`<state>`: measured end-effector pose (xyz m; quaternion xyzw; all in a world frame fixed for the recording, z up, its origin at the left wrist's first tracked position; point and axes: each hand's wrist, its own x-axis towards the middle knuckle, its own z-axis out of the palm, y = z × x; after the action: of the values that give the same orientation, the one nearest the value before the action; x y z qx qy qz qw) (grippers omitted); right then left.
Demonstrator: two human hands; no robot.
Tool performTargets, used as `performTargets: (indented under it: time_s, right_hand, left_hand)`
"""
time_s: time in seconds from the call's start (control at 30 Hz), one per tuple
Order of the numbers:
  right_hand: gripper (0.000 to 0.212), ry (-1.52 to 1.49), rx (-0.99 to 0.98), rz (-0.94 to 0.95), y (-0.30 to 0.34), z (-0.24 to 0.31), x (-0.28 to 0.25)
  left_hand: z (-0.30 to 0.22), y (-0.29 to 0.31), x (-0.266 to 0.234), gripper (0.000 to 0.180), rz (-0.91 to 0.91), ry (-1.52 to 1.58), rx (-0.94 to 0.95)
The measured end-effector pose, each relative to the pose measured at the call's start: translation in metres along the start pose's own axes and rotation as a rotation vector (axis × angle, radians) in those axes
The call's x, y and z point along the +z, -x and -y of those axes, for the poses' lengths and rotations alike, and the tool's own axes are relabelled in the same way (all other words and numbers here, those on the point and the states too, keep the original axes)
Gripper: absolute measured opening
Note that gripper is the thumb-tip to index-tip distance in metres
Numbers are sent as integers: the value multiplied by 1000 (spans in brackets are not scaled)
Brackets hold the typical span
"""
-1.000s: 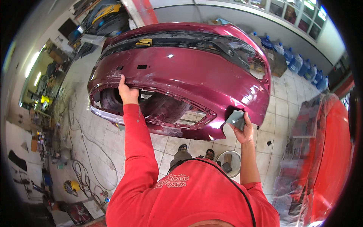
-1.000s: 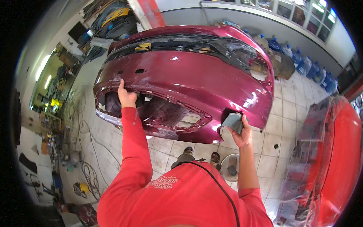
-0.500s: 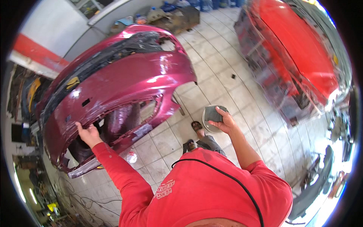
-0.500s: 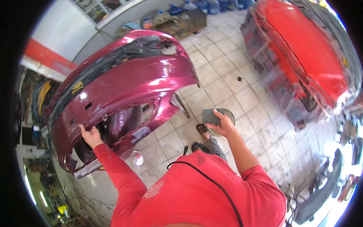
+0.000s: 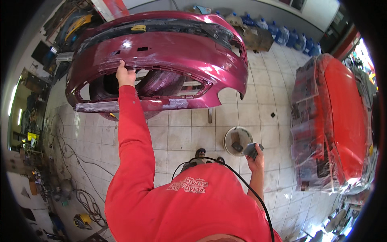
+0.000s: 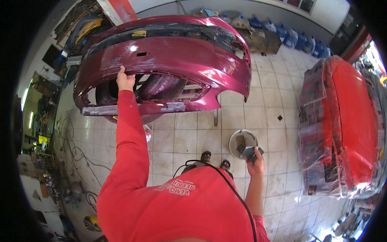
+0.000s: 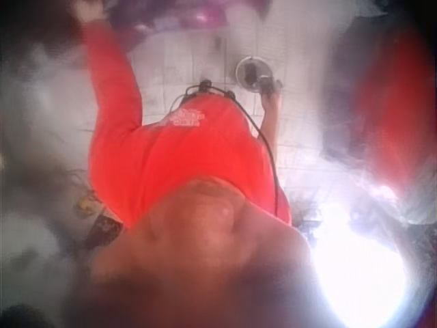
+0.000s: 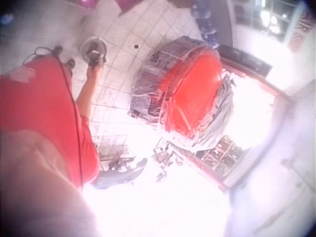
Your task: The person sands a maroon car bumper using a sanding block, focusing on the front grille area and side edges. The person repeatedly dips the sanding block into a bucket of water and continues sanding different sections of the bumper.
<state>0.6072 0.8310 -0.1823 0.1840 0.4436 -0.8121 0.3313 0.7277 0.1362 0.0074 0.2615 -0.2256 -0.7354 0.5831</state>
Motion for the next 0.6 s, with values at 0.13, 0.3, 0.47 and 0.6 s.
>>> performTargets:
  time_s: [0.13,0.3,0.47,0.6]
  right_hand:
    - [44,79,15,251,-9,12,43]
    - [42,82,94,314,-65,-7,104]
    - [39,138,-63,271,-143,1,177]
    - [31,138,-131,372,-187,14,245]
  left_hand:
    - [-3,-5,-17,37,76,23,5]
    - [-6,-2,-50,41,184,87,1]
    - [10,8,-30,51,99,309,27]
    - [8,1,-32,46,159,334,-75]
